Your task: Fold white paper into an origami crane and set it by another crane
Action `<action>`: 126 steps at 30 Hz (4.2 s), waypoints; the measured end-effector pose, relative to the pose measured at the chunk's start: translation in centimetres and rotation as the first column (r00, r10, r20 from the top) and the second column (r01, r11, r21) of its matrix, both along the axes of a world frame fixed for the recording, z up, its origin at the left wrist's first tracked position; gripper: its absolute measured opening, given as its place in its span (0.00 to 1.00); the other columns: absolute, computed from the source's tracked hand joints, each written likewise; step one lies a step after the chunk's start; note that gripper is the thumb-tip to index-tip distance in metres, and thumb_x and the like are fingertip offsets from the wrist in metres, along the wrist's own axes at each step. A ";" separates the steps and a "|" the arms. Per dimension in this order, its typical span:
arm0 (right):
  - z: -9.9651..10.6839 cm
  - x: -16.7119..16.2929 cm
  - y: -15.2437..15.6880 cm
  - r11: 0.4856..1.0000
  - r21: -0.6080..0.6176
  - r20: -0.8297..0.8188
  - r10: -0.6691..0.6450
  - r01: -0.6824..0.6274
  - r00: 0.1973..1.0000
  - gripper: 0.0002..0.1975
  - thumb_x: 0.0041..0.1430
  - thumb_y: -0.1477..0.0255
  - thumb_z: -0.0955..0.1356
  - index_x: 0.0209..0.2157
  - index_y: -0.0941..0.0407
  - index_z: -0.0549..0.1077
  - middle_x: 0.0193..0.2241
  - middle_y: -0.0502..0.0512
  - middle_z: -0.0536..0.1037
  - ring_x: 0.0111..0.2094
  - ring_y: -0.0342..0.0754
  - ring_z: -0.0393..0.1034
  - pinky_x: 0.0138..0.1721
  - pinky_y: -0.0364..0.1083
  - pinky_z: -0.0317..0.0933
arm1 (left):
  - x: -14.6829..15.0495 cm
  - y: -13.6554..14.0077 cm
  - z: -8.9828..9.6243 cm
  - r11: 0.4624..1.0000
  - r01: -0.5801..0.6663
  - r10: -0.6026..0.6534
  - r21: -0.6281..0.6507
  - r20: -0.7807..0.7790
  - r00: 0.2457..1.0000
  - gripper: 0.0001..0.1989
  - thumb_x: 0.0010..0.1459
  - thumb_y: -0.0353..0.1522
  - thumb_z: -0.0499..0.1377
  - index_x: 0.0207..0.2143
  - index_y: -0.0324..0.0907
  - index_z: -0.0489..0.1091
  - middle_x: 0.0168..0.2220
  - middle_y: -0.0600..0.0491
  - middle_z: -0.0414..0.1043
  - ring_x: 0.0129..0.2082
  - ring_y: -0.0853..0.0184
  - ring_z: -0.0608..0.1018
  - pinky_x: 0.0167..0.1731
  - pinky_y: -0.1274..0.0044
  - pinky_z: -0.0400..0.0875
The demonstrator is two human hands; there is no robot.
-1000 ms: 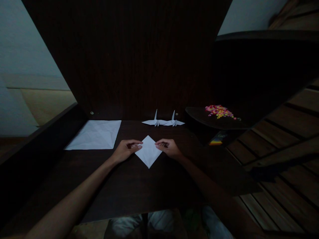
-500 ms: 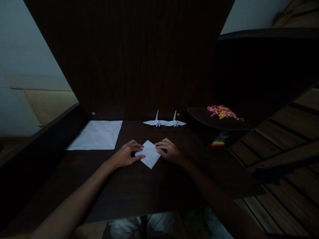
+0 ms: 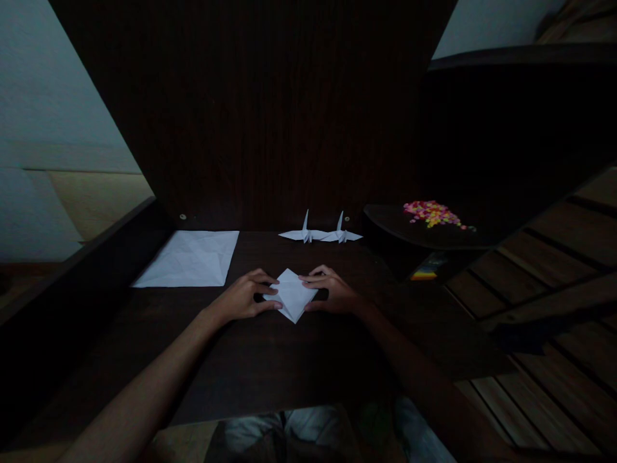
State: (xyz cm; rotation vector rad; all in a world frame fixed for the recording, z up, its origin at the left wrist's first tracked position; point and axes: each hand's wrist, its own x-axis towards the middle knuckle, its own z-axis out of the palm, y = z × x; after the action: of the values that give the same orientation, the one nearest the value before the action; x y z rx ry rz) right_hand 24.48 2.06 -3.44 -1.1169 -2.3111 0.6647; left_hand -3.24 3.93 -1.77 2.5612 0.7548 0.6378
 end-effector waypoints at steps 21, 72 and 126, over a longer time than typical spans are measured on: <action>-0.3 -0.2 0.0 0.998 0.059 -0.032 -0.023 0.025 0.999 0.16 0.53 0.67 0.72 0.45 0.52 0.77 0.49 0.57 0.76 0.49 0.54 0.66 0.51 0.58 0.58 | 0.0 0.3 -0.6 1.000 0.020 -0.020 0.000 0.025 0.999 0.12 0.61 0.36 0.56 0.39 0.42 0.78 0.42 0.47 0.78 0.41 0.63 0.76 0.45 0.70 0.70; 0.1 -3.7 -0.8 0.885 0.054 -0.146 -0.452 0.463 0.880 0.09 0.56 0.70 0.63 0.33 0.58 0.73 0.24 0.50 0.74 0.23 0.43 0.65 0.29 0.42 0.57 | 3.1 -1.1 -1.3 0.902 -0.427 0.431 -0.061 0.105 0.896 0.21 0.63 0.34 0.48 0.56 0.35 0.63 0.50 0.43 0.72 0.48 0.59 0.75 0.50 0.69 0.69; -0.2 -3.7 -1.3 0.964 0.212 -0.064 -0.150 0.160 0.987 0.19 0.54 0.71 0.67 0.49 0.57 0.67 0.43 0.58 0.73 0.41 0.52 0.65 0.47 0.51 0.60 | 2.8 -1.9 -0.7 0.933 -0.307 0.315 0.188 -0.010 0.949 0.18 0.62 0.40 0.53 0.48 0.40 0.72 0.55 0.44 0.67 0.57 0.51 0.62 0.54 0.56 0.61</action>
State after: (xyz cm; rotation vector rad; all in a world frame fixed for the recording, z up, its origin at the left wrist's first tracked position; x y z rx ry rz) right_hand 20.77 0.78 -3.68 -1.1508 -2.1677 0.3666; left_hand -0.44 2.05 -2.45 2.6488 1.1827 0.7890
